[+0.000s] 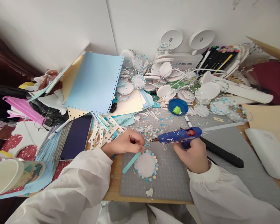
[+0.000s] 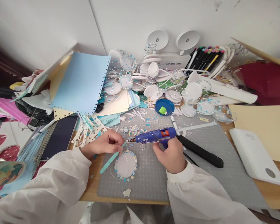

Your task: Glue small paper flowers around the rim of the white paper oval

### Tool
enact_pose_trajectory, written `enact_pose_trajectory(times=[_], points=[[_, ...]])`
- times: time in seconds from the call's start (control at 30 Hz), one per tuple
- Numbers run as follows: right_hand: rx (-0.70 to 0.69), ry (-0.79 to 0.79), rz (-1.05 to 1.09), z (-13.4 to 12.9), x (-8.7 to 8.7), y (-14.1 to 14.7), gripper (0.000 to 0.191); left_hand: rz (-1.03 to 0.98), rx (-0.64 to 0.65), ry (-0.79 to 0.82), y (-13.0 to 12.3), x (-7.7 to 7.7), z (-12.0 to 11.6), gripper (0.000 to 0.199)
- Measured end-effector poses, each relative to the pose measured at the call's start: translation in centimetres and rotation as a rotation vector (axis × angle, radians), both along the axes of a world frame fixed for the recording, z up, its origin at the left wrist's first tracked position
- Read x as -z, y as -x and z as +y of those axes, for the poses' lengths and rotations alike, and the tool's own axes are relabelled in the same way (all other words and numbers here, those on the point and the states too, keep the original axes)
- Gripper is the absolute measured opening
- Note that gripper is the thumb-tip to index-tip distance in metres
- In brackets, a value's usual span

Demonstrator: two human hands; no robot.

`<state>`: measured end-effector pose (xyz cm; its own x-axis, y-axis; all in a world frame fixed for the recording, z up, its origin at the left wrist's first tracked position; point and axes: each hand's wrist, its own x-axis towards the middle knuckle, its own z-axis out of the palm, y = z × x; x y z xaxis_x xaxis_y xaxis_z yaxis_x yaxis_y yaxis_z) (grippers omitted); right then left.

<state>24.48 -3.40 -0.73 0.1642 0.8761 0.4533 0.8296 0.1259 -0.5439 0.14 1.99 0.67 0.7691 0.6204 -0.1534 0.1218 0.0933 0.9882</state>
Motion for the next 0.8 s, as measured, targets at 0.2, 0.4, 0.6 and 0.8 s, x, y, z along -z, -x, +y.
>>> enact_pose_trajectory(times=[0.2, 0.4, 0.6, 0.8], points=[[0.000, 0.021, -0.017, 0.0, 0.2, -0.2, 0.013, 0.010, 0.003, 0.008, 0.1, -0.1, 0.0, 0.025], [-0.064, -0.083, -0.144, 0.0, 1.0, -0.5, 0.015, -0.007, 0.005, 0.005, 0.0, -0.1, 0.0, 0.026], [-0.012, -0.116, -0.143, 0.1, 1.2, -0.4, 0.017, -0.031, -0.017, 0.003, -0.1, -0.4, -0.1, 0.027], [0.150, -0.118, -0.082, 0.0, 0.0, -2.1, 0.029, -0.013, -0.050, 0.042, 0.1, -0.5, 0.0, 0.024]])
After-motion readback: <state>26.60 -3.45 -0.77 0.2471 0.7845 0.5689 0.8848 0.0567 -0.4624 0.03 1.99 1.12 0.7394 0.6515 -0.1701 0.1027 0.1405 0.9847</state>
